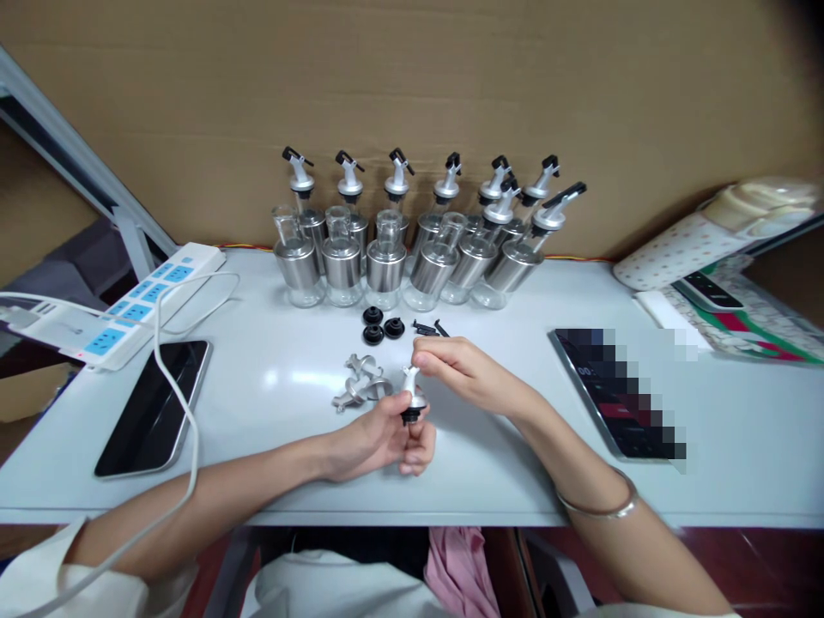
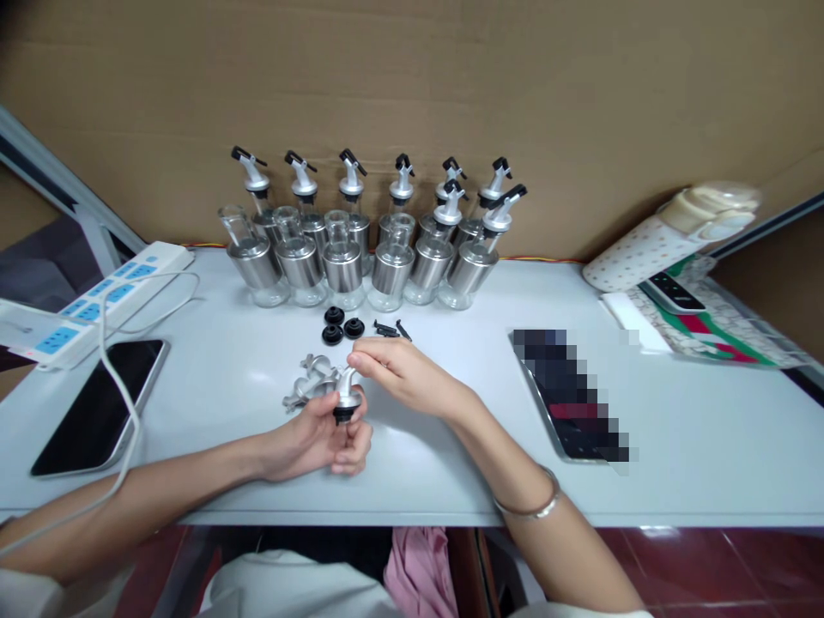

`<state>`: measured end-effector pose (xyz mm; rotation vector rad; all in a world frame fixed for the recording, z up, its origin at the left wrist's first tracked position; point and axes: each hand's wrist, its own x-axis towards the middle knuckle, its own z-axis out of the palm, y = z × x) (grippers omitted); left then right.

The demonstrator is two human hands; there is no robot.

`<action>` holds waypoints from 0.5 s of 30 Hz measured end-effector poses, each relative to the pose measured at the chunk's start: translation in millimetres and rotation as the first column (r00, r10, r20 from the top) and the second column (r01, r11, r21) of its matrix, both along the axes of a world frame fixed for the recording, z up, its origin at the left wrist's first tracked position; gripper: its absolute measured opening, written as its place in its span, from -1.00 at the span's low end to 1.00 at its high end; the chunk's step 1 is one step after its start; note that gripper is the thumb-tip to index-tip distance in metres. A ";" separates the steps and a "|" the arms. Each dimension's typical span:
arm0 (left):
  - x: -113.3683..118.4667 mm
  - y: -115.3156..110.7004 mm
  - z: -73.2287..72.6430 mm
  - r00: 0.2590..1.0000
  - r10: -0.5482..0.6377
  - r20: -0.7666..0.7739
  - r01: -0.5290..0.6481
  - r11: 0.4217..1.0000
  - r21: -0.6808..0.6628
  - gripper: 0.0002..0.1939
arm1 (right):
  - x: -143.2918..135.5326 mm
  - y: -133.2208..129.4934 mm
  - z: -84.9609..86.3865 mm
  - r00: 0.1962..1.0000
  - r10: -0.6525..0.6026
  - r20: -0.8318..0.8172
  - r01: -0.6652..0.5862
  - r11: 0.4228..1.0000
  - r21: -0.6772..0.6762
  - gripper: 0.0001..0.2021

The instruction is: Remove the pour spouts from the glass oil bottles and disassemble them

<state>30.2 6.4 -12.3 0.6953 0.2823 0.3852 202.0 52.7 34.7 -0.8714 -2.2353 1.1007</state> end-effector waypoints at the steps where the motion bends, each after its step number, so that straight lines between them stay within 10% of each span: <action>1: 0.3 -0.2 -0.3 1.000 0.008 0.002 -0.008 1.000 -0.007 -0.51 | 0.5 -0.2 0.7 1.000 -0.001 -0.002 0.001 1.000 -0.023 -0.61; 15: 2.4 -3.3 1.7 0.997 0.030 -0.066 -0.025 0.997 0.075 -0.62 | 7.5 -0.3 7.4 0.989 0.149 0.016 -0.139 0.951 -0.277 -0.53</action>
